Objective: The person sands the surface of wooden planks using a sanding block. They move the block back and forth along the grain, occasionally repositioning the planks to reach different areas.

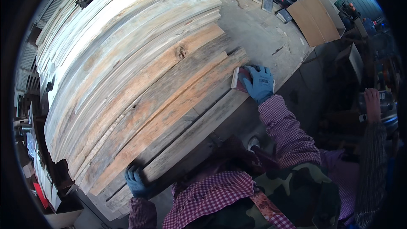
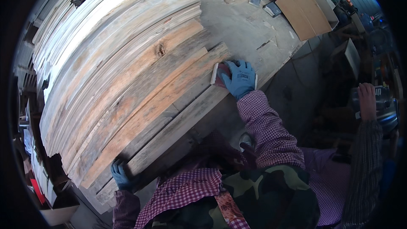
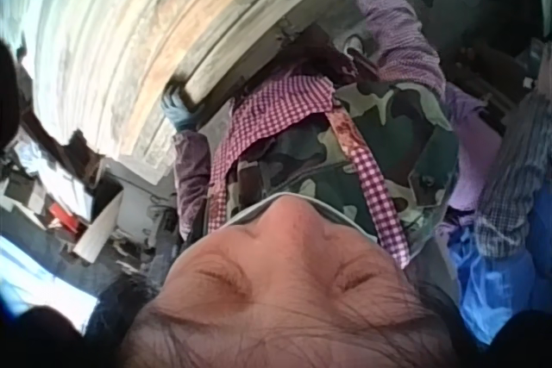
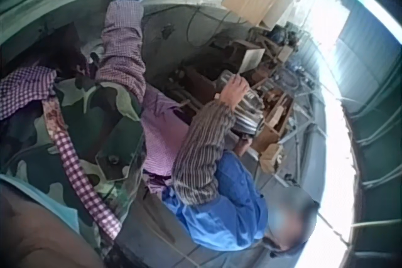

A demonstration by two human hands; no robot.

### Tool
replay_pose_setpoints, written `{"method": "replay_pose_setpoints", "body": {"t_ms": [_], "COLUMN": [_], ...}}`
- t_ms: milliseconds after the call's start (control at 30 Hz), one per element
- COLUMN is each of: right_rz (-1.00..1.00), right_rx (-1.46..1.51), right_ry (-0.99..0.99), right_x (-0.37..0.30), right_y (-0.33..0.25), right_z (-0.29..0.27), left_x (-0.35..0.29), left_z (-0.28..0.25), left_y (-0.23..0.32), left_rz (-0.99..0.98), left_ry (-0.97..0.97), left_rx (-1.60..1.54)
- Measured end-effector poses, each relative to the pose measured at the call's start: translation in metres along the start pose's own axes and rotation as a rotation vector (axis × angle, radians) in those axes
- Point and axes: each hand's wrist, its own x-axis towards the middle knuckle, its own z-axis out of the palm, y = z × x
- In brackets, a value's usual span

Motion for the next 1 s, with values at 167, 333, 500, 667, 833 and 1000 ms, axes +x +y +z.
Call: {"method": "replay_pose_setpoints", "body": {"t_ms": [167, 333, 500, 667, 833, 1000], "right_rz": [-0.326, -0.226, 0.081, 0.009, -0.396, -0.793], "right_rx": [0.177, 0.097, -0.09, -0.089, 0.139, 0.227], "right_ry": [-0.078, -0.065, 0.047, 0.05, -0.14, -0.223], "right_x": [-0.07, -0.036, 0.034, 0.022, -0.052, -0.063], "right_y": [-0.086, -0.056, 0.075, 0.063, -0.071, -0.1], "right_z": [0.005, -0.001, 0.007, 0.006, -0.007, 0.0], "left_x": [0.006, -0.001, 0.004, 0.008, 0.004, 0.0], "left_z": [-0.004, -0.003, -0.004, -0.006, -0.002, 0.0], "left_y": [0.004, 0.0, 0.002, 0.009, 0.004, -0.003], "left_rz": [0.05, 0.046, 0.045, 0.024, 0.056, 0.056], "left_ry": [0.032, 0.024, 0.022, 0.01, 0.019, 0.024], "left_rx": [0.045, 0.058, 0.019, 0.033, 0.059, 0.063]}}
